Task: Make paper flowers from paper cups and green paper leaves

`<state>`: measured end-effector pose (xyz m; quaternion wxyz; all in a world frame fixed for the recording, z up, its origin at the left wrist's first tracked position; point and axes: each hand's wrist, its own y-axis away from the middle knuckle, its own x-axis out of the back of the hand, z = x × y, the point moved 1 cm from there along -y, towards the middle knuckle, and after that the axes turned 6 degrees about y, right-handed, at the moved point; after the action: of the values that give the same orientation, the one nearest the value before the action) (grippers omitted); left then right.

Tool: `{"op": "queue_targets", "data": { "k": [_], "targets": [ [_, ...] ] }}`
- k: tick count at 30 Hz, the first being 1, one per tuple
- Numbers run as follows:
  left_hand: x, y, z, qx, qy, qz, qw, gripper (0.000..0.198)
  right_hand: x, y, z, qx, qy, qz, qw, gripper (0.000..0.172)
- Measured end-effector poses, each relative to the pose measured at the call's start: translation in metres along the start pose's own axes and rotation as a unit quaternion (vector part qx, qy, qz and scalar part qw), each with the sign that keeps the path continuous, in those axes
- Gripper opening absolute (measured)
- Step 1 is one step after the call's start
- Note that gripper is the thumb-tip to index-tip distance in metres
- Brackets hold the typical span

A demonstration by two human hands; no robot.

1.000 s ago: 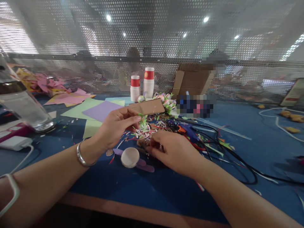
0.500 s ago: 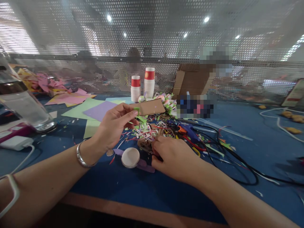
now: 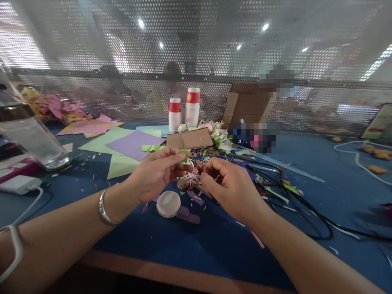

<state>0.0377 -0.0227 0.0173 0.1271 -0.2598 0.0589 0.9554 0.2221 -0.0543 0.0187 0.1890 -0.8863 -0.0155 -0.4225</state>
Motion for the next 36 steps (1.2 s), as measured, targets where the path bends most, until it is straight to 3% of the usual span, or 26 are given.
{"op": "queue_targets", "data": {
  "k": [5,11,17,24,36],
  "targets": [
    [-0.002,-0.002,-0.004,0.013,0.030,-0.042,0.999,0.020,-0.001,-0.001,0.000,0.003,-0.042,-0.007,0.999,0.020],
    [-0.004,-0.001,-0.005,-0.009,0.057,-0.062,0.996,0.021,-0.009,0.001,-0.001,-0.069,-0.225,-0.064,0.970,0.025],
    [-0.006,0.002,-0.008,-0.009,0.051,-0.069,0.996,0.021,-0.018,0.005,-0.005,-0.096,-0.304,-0.018,0.948,0.041],
    [-0.004,0.002,-0.008,0.005,0.061,-0.043,0.997,0.021,-0.014,0.003,-0.002,-0.074,-0.265,-0.012,0.961,0.040],
    [-0.007,0.006,-0.011,0.028,0.091,-0.065,0.993,0.023,-0.009,0.003,-0.004,-0.034,-0.222,-0.004,0.975,0.043]
  ]
}}
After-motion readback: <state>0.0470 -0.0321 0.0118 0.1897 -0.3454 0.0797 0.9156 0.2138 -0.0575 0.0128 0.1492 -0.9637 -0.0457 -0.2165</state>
